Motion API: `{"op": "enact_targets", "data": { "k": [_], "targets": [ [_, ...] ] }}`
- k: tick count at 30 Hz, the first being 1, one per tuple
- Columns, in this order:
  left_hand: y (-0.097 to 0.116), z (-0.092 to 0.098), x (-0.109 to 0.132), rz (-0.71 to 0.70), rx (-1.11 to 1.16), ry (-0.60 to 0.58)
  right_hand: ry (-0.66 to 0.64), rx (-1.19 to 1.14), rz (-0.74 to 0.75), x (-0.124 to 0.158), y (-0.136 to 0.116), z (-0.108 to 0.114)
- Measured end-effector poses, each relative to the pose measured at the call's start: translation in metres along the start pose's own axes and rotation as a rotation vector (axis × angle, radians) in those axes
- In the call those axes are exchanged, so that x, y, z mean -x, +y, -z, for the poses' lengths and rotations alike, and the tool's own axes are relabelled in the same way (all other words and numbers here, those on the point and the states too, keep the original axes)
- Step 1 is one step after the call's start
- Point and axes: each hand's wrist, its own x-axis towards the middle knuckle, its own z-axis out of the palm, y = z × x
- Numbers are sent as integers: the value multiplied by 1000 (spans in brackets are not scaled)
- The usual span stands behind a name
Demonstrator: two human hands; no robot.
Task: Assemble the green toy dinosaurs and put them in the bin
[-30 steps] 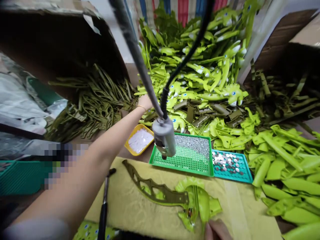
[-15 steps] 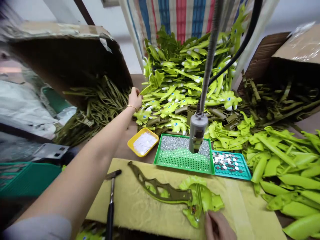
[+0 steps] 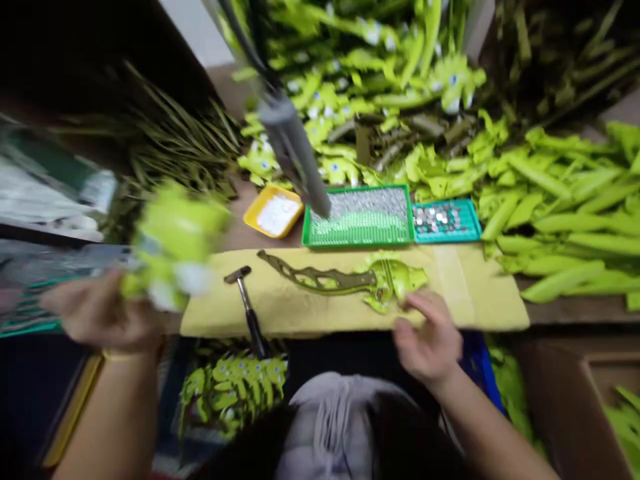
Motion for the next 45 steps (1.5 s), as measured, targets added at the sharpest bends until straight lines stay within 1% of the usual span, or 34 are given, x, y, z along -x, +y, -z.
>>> {"op": "enact_targets", "data": {
  "k": [1, 2, 3, 4, 5, 6, 7, 9, 11, 12, 13, 14, 15, 16, 17, 19, 20, 21, 22, 23, 25, 31, 33, 38, 45],
  "targets": [
    [19, 13, 25, -269, -15, -88, -195, -31, 94, -6, -7, -7],
    [39, 20, 45, -485, 4, -198, -377, -19, 167, -10, -11, -14],
    [58, 22, 60, -609, 18, -271, -538, 0, 225, -10, -13, -20],
    [76, 18, 71, -697, 42, -312, -679, 32, 241, -8, -14, -24],
    [90, 12, 77, -727, 55, -329, -788, 70, 229, -5, -14, -24],
    [100, 3, 79, -727, 62, -319, -865, 105, 200, 0, -13, -23],
    [106, -5, 79, -716, 67, -298, -910, 134, 165, 4, -11, -19],
    [110, -20, 76, -704, 83, -262, -921, 160, 136, 8, -7, -8],
    [112, -28, 73, -711, 101, -233, -848, 163, 150, 2, -1, 1],
    [116, -31, 72, -661, 100, -212, -794, 169, 158, -4, 3, 6],
    [121, -34, 72, -551, 97, -186, -735, 185, 161, -12, 9, 10],
    [129, -36, 74, -387, 110, -138, -674, 208, 155, -22, 18, 15],
    [137, -39, 76, -168, 155, -103, -623, 231, 139, -32, 28, 20],
    [147, -42, 78, 93, 245, -117, -587, 250, 114, -42, 39, 25],
    [156, -46, 80, 375, 380, -192, -577, 261, 79, -51, 51, 30],
    [171, -53, 84, 919, 705, -447, -624, 268, 20, -62, 71, 38],
    [176, -56, 84, 1146, 837, -569, -670, 267, 4, -64, 79, 40],
    [179, -60, 84, 1318, 929, -649, -716, 266, 0, -64, 84, 41],
    [181, -63, 84, 1430, 985, -658, -757, 263, 3, -62, 86, 40],
    [181, -65, 83, 1495, 1011, -627, -789, 261, 12, -60, 87, 37],
    [181, -68, 81, 1539, 1029, -569, -827, 259, 36, -53, 85, 31],
    [182, -69, 80, 1530, 1039, -560, -817, 271, 152, -43, 81, 15],
    [183, -69, 81, 1536, 1039, -551, -809, 272, 162, -42, 82, 14],
    [182, -68, 83, 1547, 1046, -535, -828, 296, 135, -40, 81, 15],
    [182, -69, 84, 1551, 1038, -527, -815, 364, 177, -37, 80, 17]
  ]
}}
